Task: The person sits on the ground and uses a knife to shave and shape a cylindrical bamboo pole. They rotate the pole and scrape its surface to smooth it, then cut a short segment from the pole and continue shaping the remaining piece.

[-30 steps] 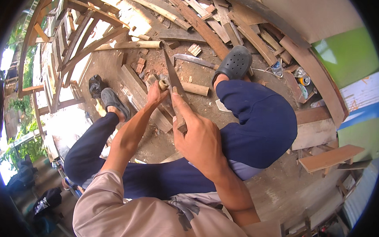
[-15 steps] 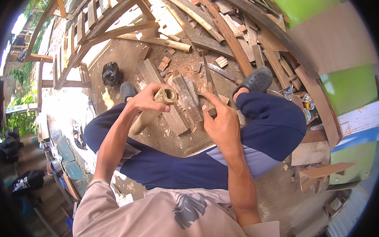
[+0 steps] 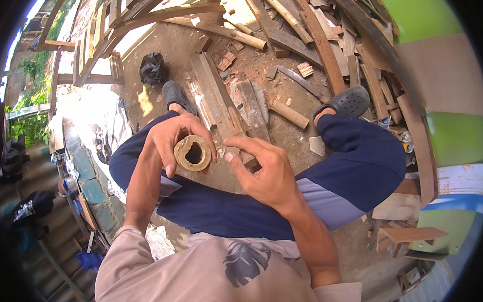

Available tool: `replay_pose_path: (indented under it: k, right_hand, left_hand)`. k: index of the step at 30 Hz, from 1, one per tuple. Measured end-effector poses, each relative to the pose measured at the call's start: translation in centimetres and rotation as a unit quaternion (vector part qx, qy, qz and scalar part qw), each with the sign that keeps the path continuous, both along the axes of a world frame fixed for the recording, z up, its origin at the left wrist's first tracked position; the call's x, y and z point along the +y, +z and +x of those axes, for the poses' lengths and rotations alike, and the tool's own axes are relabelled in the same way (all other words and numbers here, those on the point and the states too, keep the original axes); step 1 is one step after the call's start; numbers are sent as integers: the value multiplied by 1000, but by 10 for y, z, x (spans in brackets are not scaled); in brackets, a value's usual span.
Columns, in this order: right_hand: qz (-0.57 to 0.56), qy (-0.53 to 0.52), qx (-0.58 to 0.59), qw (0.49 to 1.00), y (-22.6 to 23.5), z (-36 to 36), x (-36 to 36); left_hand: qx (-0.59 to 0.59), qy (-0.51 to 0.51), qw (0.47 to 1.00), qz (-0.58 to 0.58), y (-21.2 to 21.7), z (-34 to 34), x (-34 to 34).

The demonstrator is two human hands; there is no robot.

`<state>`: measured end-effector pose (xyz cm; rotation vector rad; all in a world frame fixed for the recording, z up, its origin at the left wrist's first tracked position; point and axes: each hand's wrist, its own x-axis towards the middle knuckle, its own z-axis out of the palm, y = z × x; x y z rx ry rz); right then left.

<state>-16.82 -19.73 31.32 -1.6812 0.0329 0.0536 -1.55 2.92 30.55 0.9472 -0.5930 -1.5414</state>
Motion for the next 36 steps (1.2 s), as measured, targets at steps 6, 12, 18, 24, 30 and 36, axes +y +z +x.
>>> replay_pose_path:
  k: [6,12,18,24,30,36]
  right_hand:
    - [-8,-21,-7,1000,-6,-1,0]
    - [-48,-40,-34,997,-5,3,1]
    - [-77,-50,33,995,-23,6,3]
    - [-125,-70,74,987,-27,12,-1]
    - [-121,-146,66,980,-32,20,-13]
    - [42,-212,-24,976,8,55,-48]
  left_hand:
    - [-48,34,997,49,-13,2,-7]
    - [-176,71,971,146,-20,7,-21]
    - [-217,152,958,114,-51,-13,-31]
    - [-298,263,889,228,-31,-13,-26]
    - [-354,346,779,384,-53,0,51]
    - [-219,512,574,600,-123,-21,112]
